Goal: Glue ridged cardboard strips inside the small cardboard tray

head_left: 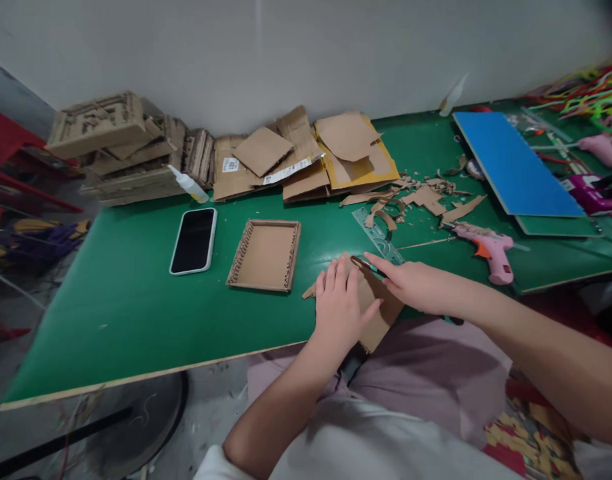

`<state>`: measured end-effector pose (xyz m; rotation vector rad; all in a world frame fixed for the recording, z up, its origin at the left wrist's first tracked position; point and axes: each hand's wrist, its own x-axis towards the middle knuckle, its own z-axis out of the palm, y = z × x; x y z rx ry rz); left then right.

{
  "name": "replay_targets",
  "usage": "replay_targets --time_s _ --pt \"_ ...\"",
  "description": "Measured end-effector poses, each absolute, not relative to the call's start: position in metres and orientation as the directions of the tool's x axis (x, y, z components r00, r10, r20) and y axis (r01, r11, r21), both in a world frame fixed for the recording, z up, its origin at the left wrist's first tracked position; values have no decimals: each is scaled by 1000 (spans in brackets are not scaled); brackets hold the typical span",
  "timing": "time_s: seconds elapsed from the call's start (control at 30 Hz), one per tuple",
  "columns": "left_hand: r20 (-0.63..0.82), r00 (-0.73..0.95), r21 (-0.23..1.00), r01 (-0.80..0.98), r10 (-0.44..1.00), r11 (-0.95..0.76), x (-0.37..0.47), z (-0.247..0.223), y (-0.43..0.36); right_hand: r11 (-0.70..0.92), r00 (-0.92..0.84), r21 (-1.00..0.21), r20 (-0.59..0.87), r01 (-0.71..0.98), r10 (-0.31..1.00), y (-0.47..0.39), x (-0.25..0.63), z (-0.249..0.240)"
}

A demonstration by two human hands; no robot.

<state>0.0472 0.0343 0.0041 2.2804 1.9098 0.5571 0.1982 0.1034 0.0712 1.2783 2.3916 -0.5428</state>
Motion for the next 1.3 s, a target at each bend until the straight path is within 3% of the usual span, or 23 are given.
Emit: replay_targets --time_s 0.77,1.0,1.17,1.3 --pt "215 135 279 941 967 -193 49 3 34 396 -429 -183 -535 900 728 66 244 67" --pt "200 140 262 946 970 -191 49 3 35 354 -365 -135 -565 925 740 45 265 68" --pt "210 135 267 945 968 -189 47 4 35 288 -368 -232 -504 929 782 38 288 69" --pt "197 228 263 925 953 -276 49 12 16 173 -234 -261 -222 950 947 47 288 58"
